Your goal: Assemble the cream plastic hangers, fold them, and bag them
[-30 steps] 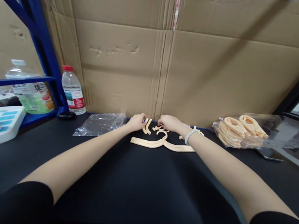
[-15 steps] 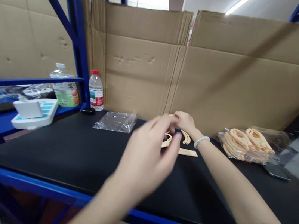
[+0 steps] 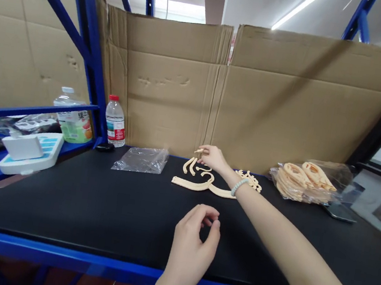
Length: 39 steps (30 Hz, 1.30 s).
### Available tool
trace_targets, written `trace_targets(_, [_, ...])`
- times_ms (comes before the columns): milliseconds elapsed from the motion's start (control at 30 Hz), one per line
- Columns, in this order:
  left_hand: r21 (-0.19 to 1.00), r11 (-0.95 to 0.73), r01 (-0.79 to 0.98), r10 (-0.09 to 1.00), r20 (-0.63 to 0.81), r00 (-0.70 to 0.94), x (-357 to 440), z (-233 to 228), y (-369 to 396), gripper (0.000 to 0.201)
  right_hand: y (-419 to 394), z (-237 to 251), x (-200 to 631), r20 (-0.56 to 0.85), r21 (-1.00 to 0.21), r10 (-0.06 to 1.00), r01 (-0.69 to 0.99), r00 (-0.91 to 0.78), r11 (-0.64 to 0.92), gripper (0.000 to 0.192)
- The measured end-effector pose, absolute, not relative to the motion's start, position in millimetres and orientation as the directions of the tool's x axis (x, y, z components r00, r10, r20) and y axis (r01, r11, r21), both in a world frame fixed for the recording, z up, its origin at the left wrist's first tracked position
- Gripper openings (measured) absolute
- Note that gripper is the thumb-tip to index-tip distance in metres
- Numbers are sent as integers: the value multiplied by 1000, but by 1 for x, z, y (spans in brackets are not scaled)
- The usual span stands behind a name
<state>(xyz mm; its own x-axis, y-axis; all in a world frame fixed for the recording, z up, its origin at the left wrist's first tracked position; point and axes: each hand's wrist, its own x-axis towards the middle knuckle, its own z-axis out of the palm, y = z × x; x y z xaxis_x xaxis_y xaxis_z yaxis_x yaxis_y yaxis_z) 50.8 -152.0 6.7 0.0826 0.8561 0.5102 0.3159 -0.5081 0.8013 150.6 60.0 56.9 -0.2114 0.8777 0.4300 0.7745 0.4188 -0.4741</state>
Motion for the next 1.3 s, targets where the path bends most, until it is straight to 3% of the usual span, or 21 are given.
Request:
trace_targets(100, [845, -472, 251, 878, 476, 48, 46, 6, -156, 10, 56, 47, 134, 410, -404, 876, 810, -255, 425, 44])
trace_targets(300, [916, -396, 70, 917, 398, -21, 45, 5, -156, 11, 37, 23, 104, 356, -306, 907, 890, -223, 339, 30])
trace_targets(467, [944, -318, -91, 948, 313, -64, 34, 3, -155, 13, 32, 31, 104, 402, -341, 897, 879, -184, 333, 37])
trace_targets(600, [914, -251, -318, 963, 203, -176, 24, 4, -151, 16, 17, 50, 128, 472, -390, 868, 846, -155, 364, 48])
trace_targets(700, [878, -138, -458, 989, 96, -113, 22, 6, -147, 24, -23, 55, 147, 506, -442, 841, 780, -191, 443, 52])
trace_targets(800, [839, -47, -542, 998, 22, -52, 21, 7, -145, 37, -83, 50, 158, 673, -484, 689, 546, -267, 684, 52])
trace_targets(900, [832, -32, -554, 999, 40, 4, 19, 5, -147, 38, -139, 40, 159, 710, -406, 625, 537, -324, 739, 55])
trace_targets(1033, [913, -146, -381, 988, 154, -10, 13, -3, -154, 30, -176, 27, 149, 725, -333, 576, 539, -378, 774, 61])
trace_targets(1167, [932, -172, -318, 985, 157, -74, 1, -7, -159, 31, -183, 32, 144, 694, -456, 632, 468, -344, 757, 65])
trace_targets(1300, [922, -156, -354, 987, 136, -82, -8, -4, -156, 35, -176, 42, 151, 664, -705, 738, 229, -118, 671, 51])
